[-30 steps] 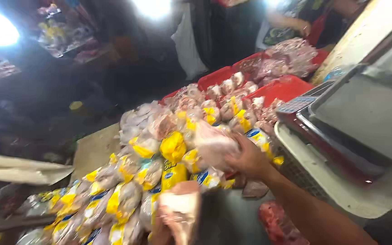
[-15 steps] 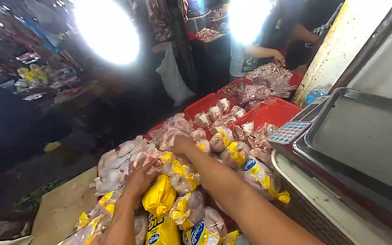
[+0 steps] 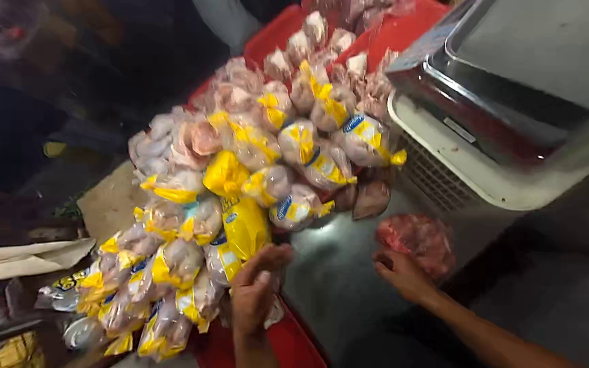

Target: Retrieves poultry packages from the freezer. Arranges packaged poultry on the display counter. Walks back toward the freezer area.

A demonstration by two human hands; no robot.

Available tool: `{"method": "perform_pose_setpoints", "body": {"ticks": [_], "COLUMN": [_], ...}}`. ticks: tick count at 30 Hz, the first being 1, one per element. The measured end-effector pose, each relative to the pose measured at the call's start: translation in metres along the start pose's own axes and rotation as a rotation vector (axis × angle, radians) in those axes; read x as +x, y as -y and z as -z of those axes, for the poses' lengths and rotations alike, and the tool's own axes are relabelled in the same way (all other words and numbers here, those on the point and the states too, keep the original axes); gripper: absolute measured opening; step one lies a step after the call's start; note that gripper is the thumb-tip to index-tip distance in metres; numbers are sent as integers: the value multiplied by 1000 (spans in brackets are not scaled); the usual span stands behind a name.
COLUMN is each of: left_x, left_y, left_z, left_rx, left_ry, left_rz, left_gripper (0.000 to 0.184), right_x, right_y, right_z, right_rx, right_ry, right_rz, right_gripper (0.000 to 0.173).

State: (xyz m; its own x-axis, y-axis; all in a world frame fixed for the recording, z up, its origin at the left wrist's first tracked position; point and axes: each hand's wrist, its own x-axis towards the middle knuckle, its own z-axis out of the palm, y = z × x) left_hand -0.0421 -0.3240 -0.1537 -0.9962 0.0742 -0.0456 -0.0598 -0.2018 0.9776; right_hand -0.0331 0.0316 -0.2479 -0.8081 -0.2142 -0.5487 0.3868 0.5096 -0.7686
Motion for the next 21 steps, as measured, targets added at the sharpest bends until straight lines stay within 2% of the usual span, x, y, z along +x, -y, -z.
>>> {"method": "perform_pose_setpoints", "body": {"ticks": [1, 2, 3, 4, 6, 8, 9, 11, 13, 15, 19, 21], "left_x": [-21, -33, -36, -32, 0, 50, 77, 125, 158, 177, 178, 168], "left_y": [23, 45, 63, 78, 89, 84, 85, 99, 125, 142, 149, 156], "left_z": [-20, -34, -46, -56, -75, -102, -116, -140, -151, -155, -165, -151], "left_rx": [5, 146, 386, 628, 934, 1086, 1113, 1070, 1027, 999, 1058, 1126], "left_ry": [108, 190, 226, 224, 188, 195, 175, 84, 14, -50, -114, -56], "left_rz": [149, 306, 442, 509, 456, 374, 383, 510, 624, 607, 560, 560], "left_gripper": [53, 58, 62, 65, 63, 62, 60, 56, 58, 56, 50, 62], "right_x": [-10, -14, -13, -6, 27, 73, 99, 137, 152, 159, 161, 166], "right_y": [-17, -24, -20, -7, 37, 67, 69, 63, 44, 24, 8, 2], "right_z": [2, 4, 7, 13, 35, 56, 64, 73, 61, 47, 44, 46], "right_rx": [-31, -60, -104, -180, -371, -505, -557, -691, -824, -893, -837, -815], "right_ry": [13, 0, -34, -79, -131, -179, -182, -82, -29, -113, -126, -59], "right_rz": [-50, -46, 1, 68, 168, 183, 170, 137, 218, 301, 205, 185], "right_gripper": [23, 23, 23, 26, 35, 49, 61, 86, 90, 85, 95, 93]}}
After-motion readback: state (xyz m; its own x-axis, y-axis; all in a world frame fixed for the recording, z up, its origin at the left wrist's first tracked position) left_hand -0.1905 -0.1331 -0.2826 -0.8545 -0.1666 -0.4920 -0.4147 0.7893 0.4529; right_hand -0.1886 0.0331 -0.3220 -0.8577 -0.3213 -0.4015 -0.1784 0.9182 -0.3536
